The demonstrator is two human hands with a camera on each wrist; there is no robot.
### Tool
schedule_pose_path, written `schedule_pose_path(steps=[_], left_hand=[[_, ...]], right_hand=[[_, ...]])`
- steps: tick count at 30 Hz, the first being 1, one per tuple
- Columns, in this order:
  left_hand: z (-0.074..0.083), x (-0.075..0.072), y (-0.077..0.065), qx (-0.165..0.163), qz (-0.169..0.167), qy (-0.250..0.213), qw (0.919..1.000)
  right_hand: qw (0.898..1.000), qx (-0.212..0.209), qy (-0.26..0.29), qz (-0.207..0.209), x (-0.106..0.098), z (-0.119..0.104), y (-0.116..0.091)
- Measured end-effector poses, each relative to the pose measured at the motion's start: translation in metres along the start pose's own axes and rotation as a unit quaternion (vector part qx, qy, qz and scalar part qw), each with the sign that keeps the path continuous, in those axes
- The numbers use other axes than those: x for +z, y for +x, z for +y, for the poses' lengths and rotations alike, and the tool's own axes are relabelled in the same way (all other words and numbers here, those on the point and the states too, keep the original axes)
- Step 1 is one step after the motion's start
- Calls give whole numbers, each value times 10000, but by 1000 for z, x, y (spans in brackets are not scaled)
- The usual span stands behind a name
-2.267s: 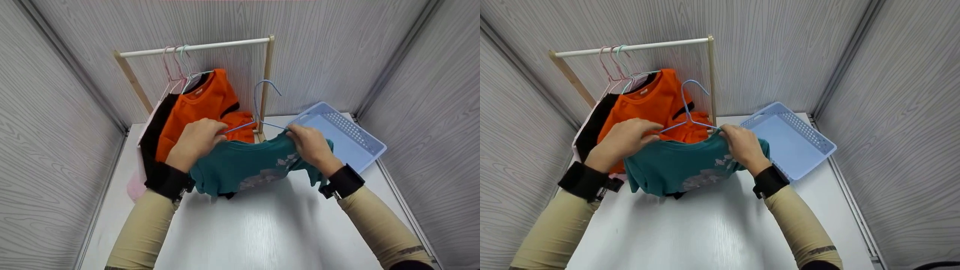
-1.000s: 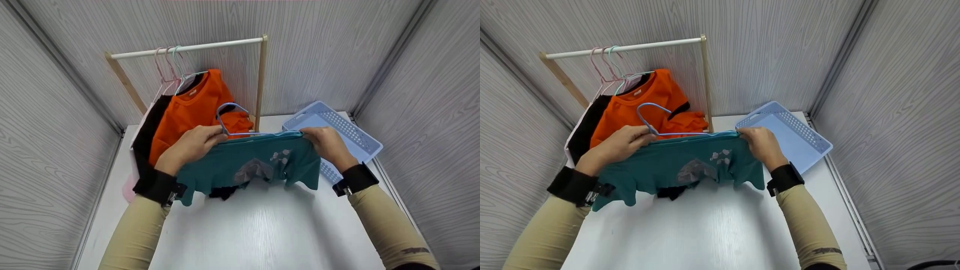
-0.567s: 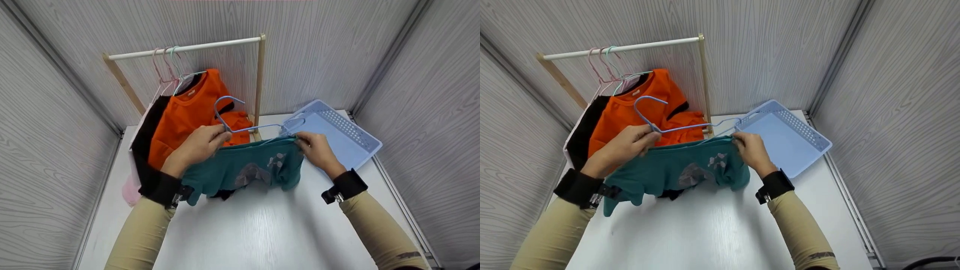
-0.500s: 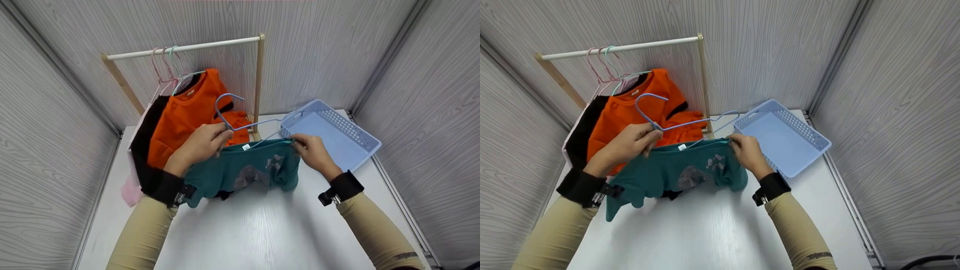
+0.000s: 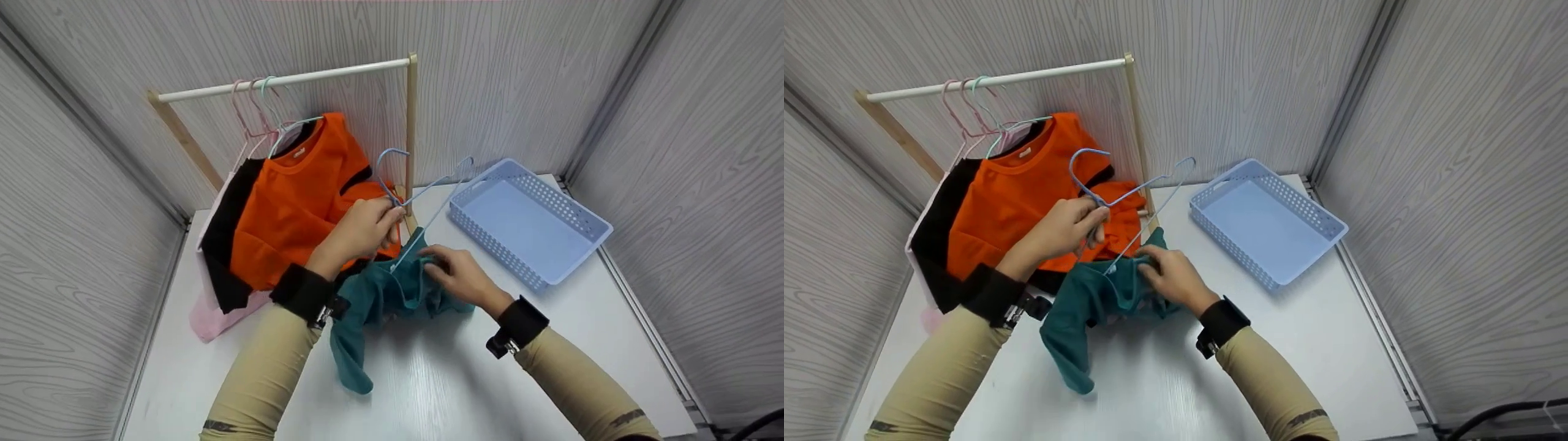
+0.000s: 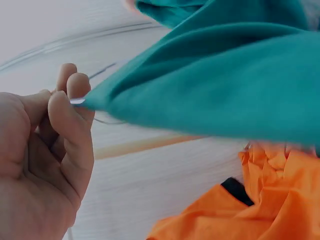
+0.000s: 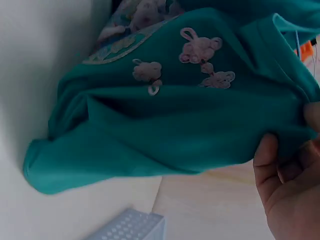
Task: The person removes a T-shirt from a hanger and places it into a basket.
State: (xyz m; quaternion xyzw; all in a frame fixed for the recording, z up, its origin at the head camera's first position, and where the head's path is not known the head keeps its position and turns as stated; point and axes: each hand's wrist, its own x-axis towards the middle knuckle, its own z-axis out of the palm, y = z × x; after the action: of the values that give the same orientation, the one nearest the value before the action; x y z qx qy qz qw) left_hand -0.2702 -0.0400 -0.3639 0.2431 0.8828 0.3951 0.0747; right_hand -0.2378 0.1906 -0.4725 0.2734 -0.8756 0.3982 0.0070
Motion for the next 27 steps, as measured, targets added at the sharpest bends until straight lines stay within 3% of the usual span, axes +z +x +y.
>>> schedule_pose_path(steps=[4,10,14,21,27], left_hand=[[0,7,4,-76,91,150,9998],[-3,13,10,-101,408,143,9990],[-6,14,12,-295,616,-26,9977],[-11,13,12,-800,684,-215,9942],[-16,18,18,-948,892,-324,9910]], right_hand=[[9981,-252,172,-538,24,-7,-1],[9940,-601,224,-890,56,-16,-6],[9899,-844,110,-1131,73,-20,-10],[9736,-1088,-151,-2002,85,-26,-18],[9598,-1641,-633,-2188,90,-42,-18]])
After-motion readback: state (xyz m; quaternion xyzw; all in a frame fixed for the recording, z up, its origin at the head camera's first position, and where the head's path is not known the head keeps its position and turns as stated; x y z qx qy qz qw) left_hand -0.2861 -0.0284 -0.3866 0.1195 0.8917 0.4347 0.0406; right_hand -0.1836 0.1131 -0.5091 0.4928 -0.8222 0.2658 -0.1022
